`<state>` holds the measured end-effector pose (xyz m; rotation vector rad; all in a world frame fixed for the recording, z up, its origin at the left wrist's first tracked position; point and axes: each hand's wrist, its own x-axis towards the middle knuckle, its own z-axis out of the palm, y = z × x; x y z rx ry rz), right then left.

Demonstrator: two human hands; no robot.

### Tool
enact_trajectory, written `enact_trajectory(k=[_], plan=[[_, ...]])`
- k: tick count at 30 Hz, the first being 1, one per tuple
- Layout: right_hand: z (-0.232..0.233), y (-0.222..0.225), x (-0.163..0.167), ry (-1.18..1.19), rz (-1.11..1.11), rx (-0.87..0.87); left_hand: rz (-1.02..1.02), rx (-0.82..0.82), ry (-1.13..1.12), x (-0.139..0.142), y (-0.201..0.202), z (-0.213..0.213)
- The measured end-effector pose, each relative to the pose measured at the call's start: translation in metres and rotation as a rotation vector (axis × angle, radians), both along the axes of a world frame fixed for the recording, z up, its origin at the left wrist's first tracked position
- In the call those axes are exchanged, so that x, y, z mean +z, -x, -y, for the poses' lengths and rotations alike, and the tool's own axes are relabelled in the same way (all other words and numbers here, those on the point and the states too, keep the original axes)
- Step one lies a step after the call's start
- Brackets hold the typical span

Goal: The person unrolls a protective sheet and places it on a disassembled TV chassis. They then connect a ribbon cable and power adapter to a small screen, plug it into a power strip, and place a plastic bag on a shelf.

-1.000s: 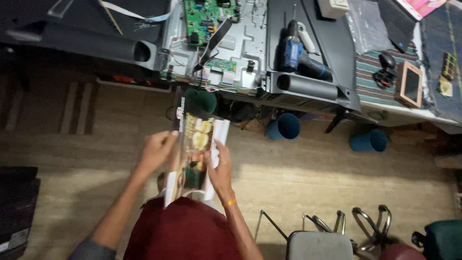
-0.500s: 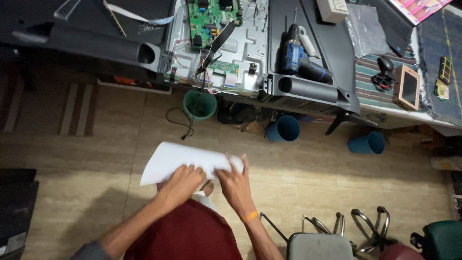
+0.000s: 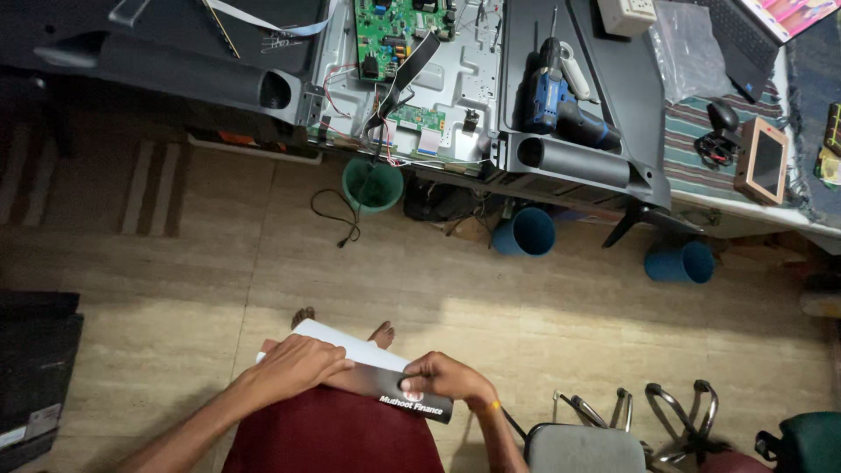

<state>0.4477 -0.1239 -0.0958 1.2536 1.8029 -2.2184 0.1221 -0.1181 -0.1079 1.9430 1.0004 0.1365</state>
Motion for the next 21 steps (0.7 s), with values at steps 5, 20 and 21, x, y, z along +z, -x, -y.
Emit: enact_trajectory(k=[5,20,21], plan=[[0.016,0.030,-0.008,-1.010,0.282,0.115,-0.056,-0.119,0.520,-0.080,-0.008,-0.022],[-0.002,0.057,-0.058,0.199,0.030,-0.313,-0.118,-0.312,-0.582,-0.001,-0.022,-0.006],[-0.003,0.058,-0.052,0.188,0.070,-0.279,-0.084,-0.288,-0.595,-0.007,-0.025,-0.004]])
